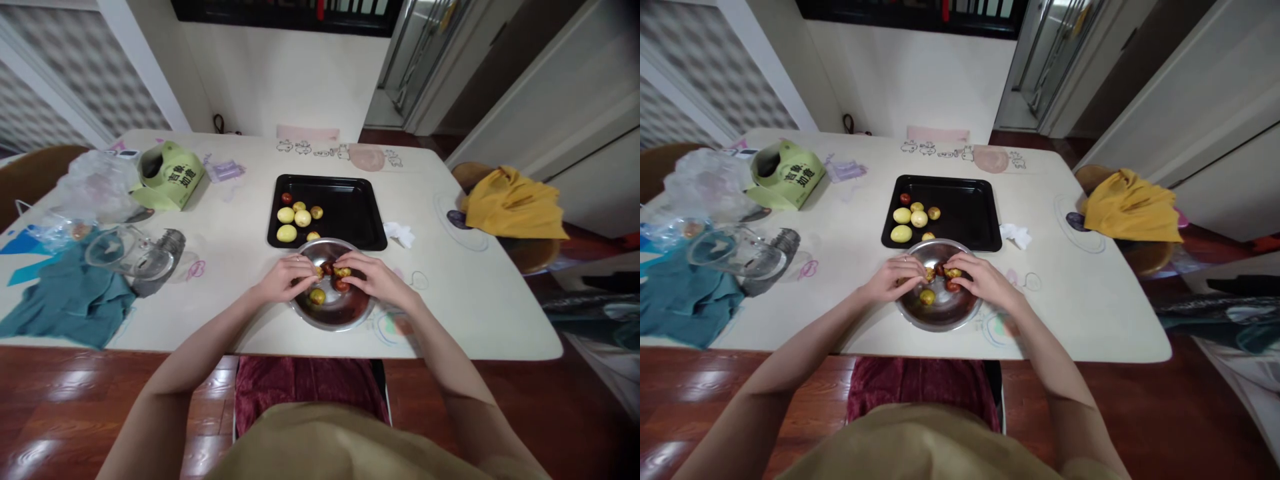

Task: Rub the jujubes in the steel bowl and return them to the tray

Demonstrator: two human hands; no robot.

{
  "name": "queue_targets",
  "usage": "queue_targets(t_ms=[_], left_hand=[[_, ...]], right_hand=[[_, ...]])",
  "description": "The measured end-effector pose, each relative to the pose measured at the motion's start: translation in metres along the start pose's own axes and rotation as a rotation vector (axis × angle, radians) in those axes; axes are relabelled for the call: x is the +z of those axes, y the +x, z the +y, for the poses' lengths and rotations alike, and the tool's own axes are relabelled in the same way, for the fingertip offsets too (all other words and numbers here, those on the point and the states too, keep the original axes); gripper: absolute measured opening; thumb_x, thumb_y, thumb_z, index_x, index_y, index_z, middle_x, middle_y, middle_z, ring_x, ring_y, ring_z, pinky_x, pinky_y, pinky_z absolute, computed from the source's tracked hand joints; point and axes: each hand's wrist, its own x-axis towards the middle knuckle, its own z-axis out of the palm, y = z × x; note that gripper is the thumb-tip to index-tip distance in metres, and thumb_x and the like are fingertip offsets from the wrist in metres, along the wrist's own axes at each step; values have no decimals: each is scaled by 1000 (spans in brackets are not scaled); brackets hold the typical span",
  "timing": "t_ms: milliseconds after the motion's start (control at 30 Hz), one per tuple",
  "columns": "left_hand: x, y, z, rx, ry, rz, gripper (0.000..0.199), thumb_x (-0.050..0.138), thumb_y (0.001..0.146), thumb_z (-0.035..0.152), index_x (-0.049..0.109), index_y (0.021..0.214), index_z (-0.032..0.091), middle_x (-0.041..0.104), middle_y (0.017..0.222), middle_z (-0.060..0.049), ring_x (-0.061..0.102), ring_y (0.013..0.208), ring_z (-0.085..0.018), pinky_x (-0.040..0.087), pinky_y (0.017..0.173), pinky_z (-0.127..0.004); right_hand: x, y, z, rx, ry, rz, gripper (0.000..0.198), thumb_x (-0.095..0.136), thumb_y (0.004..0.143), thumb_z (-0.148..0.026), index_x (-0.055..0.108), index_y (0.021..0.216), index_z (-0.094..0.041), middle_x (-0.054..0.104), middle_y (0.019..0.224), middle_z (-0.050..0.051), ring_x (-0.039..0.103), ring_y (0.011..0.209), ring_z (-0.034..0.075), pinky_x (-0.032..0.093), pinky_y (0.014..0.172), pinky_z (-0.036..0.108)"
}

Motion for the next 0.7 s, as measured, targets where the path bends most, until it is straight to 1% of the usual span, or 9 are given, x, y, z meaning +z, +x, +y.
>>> queue_targets(t_ms=[267, 367, 467, 567, 700], left_hand=[[0, -1, -3, 14, -9, -5, 25, 54, 107, 23, 75, 95, 16, 82, 95, -9, 77, 92, -21, 55, 88, -36], [1, -1, -3, 13, -15, 0, 26, 54, 107, 23, 75, 95, 17, 82, 94, -9, 77, 91, -21, 55, 88, -36], [1, -1, -2, 8, -17, -1, 27, 54, 108, 25, 76, 94, 17, 82, 94, -9, 77, 91, -21, 55, 88, -36], [0, -1, -2, 10, -19, 0, 27, 54, 108, 25, 76, 94, 17, 82, 95, -9, 77, 91, -21, 55, 88, -36], [0, 0, -1, 19, -6, 2, 27, 54, 108, 24, 75, 93, 16, 82, 93, -9, 77, 90, -21, 55, 87, -36]], right_hand=[[4, -4, 6, -11, -29, 9, 32, 62, 105, -42, 73, 133, -32, 75, 133, 7, 74, 122, 27, 63, 105, 48], [4, -5, 7, -18, -51, 33, 31, 63, 105, -41, 74, 132, -31, 75, 134, 8, 74, 123, 27, 63, 106, 48], [2, -6, 6, -30, -57, 43, 27, 62, 106, -39, 78, 125, -29, 77, 129, 8, 75, 118, 26, 64, 103, 46], [2, -5, 5, -37, -57, 29, 24, 59, 107, -33, 80, 118, -28, 79, 121, 7, 77, 112, 25, 65, 99, 45], [3, -4, 5, -59, -58, 46, 22, 60, 106, -28, 80, 114, -24, 80, 116, 8, 78, 107, 24, 66, 95, 43]])
